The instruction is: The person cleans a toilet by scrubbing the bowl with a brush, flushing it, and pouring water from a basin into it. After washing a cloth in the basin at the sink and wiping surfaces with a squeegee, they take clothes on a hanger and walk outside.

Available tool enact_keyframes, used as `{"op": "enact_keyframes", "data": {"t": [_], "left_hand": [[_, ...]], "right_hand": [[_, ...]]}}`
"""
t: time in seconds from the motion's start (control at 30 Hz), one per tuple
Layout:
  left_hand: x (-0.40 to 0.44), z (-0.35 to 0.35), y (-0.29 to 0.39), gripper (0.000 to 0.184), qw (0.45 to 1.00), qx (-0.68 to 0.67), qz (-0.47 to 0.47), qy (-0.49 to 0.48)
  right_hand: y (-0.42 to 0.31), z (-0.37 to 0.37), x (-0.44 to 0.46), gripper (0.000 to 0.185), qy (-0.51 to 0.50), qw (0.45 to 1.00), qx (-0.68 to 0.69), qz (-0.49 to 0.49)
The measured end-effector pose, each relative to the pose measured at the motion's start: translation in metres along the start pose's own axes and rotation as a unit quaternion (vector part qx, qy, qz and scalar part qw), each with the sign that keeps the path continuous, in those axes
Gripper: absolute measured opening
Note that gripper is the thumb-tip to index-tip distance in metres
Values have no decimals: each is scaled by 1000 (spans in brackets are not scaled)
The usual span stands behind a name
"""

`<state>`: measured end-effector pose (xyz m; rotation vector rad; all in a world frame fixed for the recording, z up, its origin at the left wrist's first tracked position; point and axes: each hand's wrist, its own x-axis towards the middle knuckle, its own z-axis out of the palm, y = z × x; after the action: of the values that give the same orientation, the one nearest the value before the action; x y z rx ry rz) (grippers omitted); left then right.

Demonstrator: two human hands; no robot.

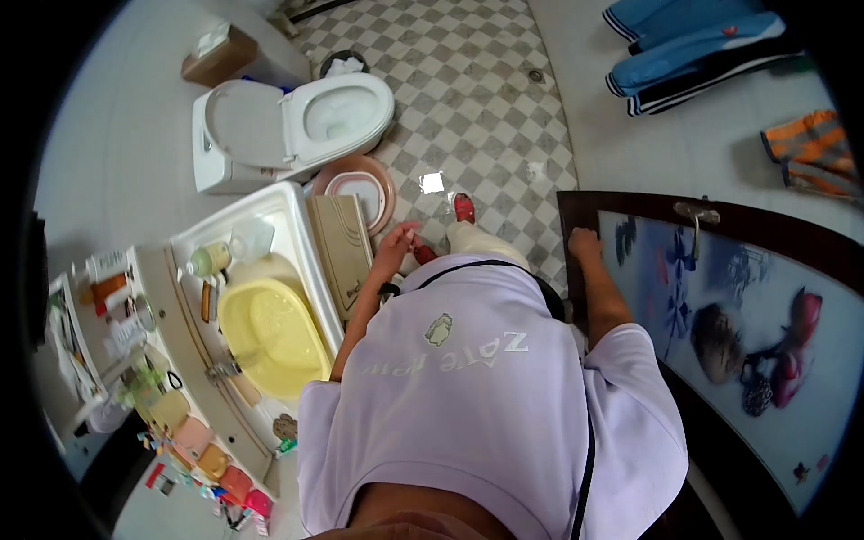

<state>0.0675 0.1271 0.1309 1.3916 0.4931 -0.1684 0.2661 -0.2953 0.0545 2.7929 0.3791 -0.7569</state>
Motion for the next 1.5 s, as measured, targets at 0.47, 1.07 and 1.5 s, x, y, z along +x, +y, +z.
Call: {"op": "enact_keyframes", "data": {"t": [0.47, 1.07, 1.5], "left_hand": [[-39, 75, 336, 24, 838, -291, 386, -252], [-126, 42, 290, 21, 829, -151, 535, 69], [-262, -50, -59, 50, 477, 140, -226, 838]], "right_hand": [[7, -42, 118, 22, -16, 999, 42, -24], [-375, -152, 50, 23, -87, 792, 261, -545], [-599, -102, -145, 64, -344, 778, 247, -464]]}}
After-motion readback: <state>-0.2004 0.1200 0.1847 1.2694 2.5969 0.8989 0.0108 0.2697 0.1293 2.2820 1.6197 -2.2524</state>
